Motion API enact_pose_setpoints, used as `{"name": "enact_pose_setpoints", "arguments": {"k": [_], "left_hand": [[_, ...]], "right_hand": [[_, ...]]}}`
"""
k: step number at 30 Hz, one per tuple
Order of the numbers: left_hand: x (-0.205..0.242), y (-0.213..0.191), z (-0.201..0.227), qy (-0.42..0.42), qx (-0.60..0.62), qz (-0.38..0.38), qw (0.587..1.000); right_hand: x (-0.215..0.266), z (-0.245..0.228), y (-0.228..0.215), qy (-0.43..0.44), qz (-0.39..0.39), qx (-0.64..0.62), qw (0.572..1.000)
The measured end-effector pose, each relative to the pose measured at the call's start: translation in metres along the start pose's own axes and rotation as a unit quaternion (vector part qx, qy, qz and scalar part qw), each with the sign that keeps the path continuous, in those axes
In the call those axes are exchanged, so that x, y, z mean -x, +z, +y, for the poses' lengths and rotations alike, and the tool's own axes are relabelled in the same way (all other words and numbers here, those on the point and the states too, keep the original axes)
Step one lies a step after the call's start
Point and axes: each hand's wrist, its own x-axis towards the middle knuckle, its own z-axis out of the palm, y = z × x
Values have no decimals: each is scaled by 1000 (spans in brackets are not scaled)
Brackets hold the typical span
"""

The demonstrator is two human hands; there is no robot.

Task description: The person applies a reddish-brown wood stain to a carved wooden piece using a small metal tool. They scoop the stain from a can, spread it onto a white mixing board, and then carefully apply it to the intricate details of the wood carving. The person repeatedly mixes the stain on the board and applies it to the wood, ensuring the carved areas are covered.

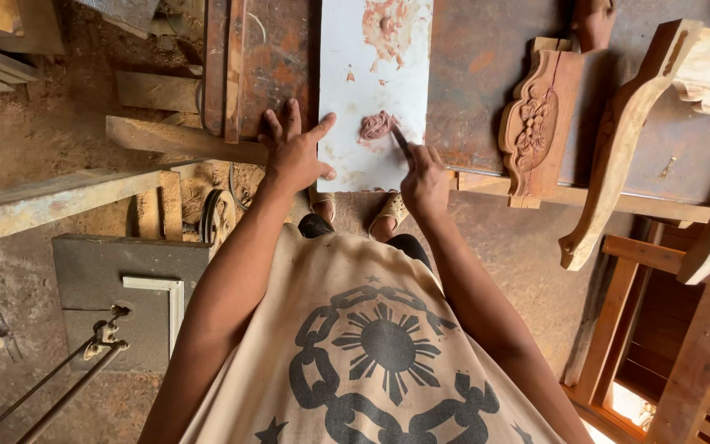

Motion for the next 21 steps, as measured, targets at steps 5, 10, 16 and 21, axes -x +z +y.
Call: {"name": "enact_pose_setpoints", "arguments": {"k": [5, 10, 16, 21], "left_hand": [[-3, -4, 0, 4, -2, 8, 1000], [-1, 0, -2, 7, -5, 14, 1000], [-1, -2, 2, -4, 2, -5, 1000], [0, 2, -2, 0, 4, -7, 1000]], "right_hand": [[24, 5, -21, -71, -21, -4, 997], [5, 6, -15, -21, -5, -14, 1000], [11, -2, -13, -96, -17, -12, 995], [-23, 5, -25, -25, -51, 27, 998]]}}
